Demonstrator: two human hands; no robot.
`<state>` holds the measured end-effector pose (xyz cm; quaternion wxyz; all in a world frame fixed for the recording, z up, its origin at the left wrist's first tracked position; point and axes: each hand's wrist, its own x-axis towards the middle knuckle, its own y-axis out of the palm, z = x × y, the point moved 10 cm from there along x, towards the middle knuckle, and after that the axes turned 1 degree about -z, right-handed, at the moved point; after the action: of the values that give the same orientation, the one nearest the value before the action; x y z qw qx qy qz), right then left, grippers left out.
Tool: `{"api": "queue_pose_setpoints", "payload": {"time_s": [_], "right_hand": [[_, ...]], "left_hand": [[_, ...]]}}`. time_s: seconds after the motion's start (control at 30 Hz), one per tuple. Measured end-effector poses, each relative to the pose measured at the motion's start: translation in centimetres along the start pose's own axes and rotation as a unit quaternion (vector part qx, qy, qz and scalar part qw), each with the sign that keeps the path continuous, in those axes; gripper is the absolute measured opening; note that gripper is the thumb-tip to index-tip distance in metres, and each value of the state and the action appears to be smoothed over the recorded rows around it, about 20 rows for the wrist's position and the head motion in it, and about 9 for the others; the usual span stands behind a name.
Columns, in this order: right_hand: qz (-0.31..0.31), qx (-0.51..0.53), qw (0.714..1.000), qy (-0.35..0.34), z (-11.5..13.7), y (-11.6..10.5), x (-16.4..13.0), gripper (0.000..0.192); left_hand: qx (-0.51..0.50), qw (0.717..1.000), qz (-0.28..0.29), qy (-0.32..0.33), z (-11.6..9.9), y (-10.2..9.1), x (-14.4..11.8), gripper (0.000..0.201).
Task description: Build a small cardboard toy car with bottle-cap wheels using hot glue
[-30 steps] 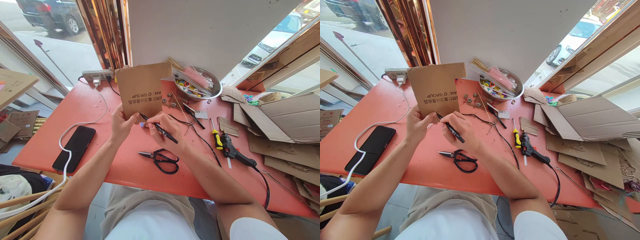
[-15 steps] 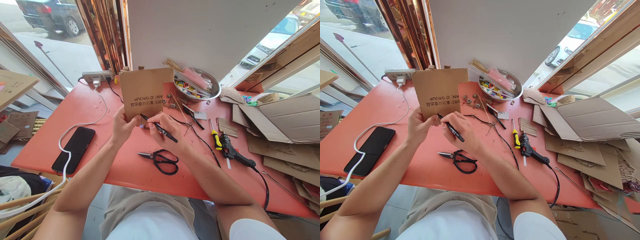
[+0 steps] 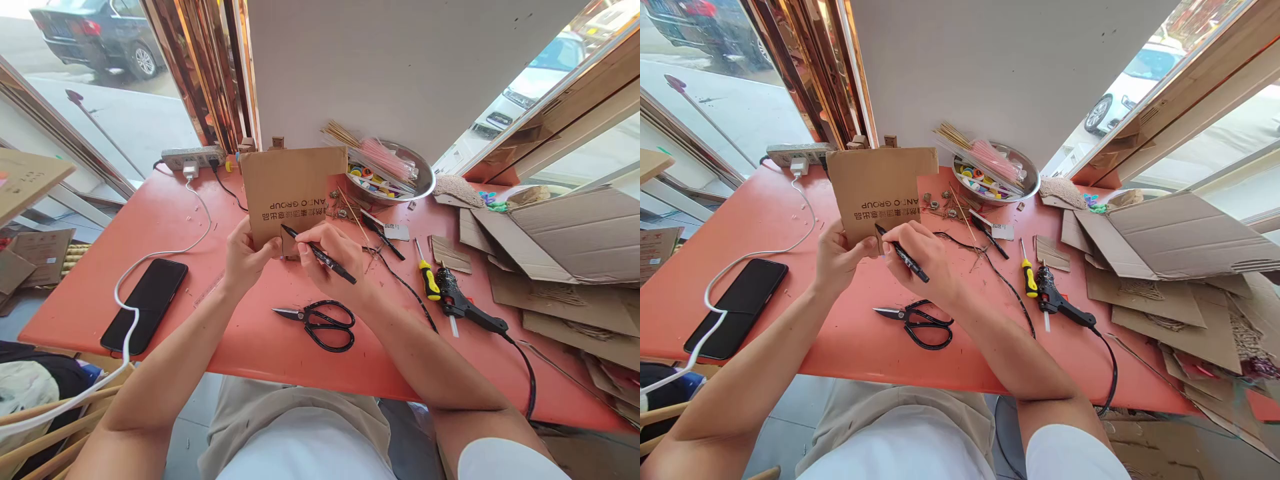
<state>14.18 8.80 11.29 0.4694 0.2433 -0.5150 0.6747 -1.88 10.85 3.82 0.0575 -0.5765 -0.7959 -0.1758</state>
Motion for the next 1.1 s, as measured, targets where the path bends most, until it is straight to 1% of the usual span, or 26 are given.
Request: {"api": "queue_pose_setpoints", "payload": {"time_s": [0.2, 0.33, 0.53, 0.63, 0.7, 0.87, 1.1], "right_hand": [[-0.007, -0.015, 1.0, 0.022, -0.6, -0.7, 0.4, 0.016], [-0.015, -0.004, 0.999, 0.037, -1.0, -1.3, 0.6, 0.014], [-0.026, -0.006, 0.998, 0.063, -1.7, -2.2, 0.8, 0.013], [-0.018, 0.005, 0.997, 0.073, -2.0, -2.1, 0.8, 0.012], [-0.014, 0.006, 0.998, 0.064, -1.9, -2.0, 0.8, 0.011], [-0.023, -0.03, 0.999, 0.011, -0.5, -2.1, 1.0, 0.015], [-0.008, -0.025, 1.0, -0.008, 0.3, -1.4, 0.9, 0.018]], "left_hand": [[-0.016, 1.0, 0.008, -0.015, 0.4, 0.3, -0.3, 0.032], [-0.015, 0.999, 0.03, -0.016, 0.5, 0.8, -0.5, 0.035], [-0.027, 0.998, 0.052, -0.037, 0.8, 1.4, -0.7, 0.039], [-0.033, 0.997, 0.056, -0.038, 0.8, 1.5, -0.8, 0.04], [-0.031, 0.997, 0.055, -0.035, 0.8, 1.4, -0.8, 0.04], [-0.024, 0.998, 0.048, -0.032, 0.7, 1.1, -0.7, 0.038], [-0.031, 0.999, 0.032, -0.02, 0.3, 0.8, -0.4, 0.032]]}}
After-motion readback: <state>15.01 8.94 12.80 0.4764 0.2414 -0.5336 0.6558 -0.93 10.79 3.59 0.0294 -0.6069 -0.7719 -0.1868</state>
